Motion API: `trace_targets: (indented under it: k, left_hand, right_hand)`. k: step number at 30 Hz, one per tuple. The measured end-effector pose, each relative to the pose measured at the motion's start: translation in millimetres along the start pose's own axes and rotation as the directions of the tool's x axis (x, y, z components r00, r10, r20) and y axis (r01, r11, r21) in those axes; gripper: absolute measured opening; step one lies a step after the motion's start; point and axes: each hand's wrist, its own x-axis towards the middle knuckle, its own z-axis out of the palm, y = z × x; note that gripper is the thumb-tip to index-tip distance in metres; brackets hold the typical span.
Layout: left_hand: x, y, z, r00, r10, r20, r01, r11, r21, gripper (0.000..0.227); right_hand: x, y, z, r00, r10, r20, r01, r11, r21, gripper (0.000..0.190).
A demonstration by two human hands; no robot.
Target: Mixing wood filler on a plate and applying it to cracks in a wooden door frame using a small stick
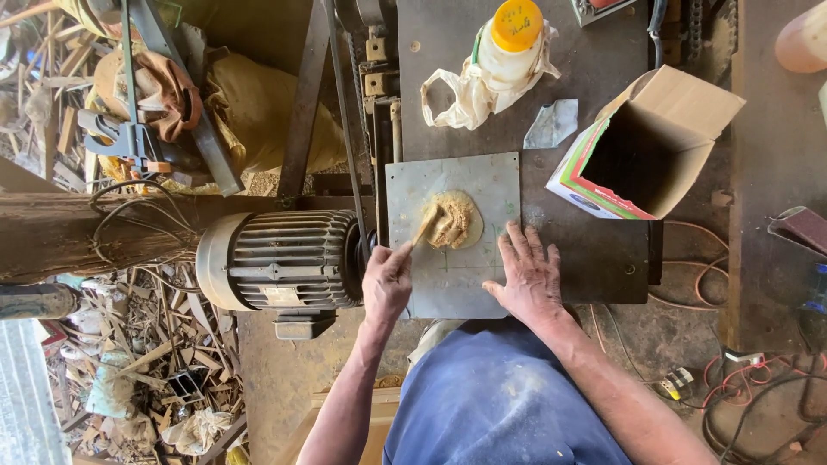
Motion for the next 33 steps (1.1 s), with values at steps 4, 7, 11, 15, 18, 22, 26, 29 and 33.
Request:
trace_targets:
  k: [4, 7, 11, 15, 18, 22, 26, 29, 33]
  left_hand:
    - [-4.7, 9.5, -10.9, 0.996, 0.004, 0.086, -0.001, 0.999, -0.036, 0.022]
    - [-9.1, 16.9, -22.3, 0.994, -0.005, 0.110, 0.006, 1.000, -0.009, 0.022]
    - [-5.5, 15.0, -15.3, 0.985, 0.028, 0.173, -0.036, 0.998, 0.043, 0.020]
    - [15.7, 8.0, -8.3, 0.983, 0.097, 0.153, -0.112, 0.989, 0.094, 0.016]
    - [16.1, 17.3, -20.4, 0.993, 0.045, 0.109, -0.049, 0.998, 0.036, 0.016]
    - [10.3, 20.0, -18.6, 0.996, 0.051, 0.076, -0.059, 0.993, 0.103, 0.017]
    - [0.8, 13.8, -16.2, 0.985, 0.089, 0.149, -0.109, 0.985, 0.133, 0.021]
    - [16.5, 15.1, -19.1, 0.988, 0.066, 0.143, -0.082, 0.991, 0.109, 0.021]
    - [36.1, 29.4, -10.7, 0.969, 0.124, 0.213, -0.161, 0.973, 0.165, 0.023]
  right_hand:
    - [0.6, 0.7, 3.3, 1.000, -0.004, -0.018, 0.004, 1.000, -0.014, 0.096]
    - [1.6, 2.0, 4.9, 1.000, -0.003, -0.021, 0.003, 1.000, -0.011, 0.096]
    - [1.9, 1.4, 2.2, 1.000, -0.008, -0.013, 0.008, 1.000, 0.001, 0.095]
    - [1.6, 1.2, -0.3, 1.000, -0.009, -0.004, 0.009, 1.000, 0.015, 0.093]
    - [0.6, 1.1, -1.2, 1.000, -0.003, 0.000, 0.003, 1.000, 0.011, 0.094]
    - [1.8, 0.4, -1.0, 1.000, 0.003, 0.005, -0.003, 1.000, 0.017, 0.094]
    - [2.8, -0.5, -6.5, 0.999, 0.006, 0.033, -0.007, 1.000, 0.016, 0.093]
    - [3.1, -0.6, -7.4, 0.999, 0.009, 0.047, -0.011, 0.999, 0.043, 0.092]
    - [3.2, -1.7, -9.2, 0.998, 0.011, 0.062, -0.014, 0.999, 0.051, 0.093]
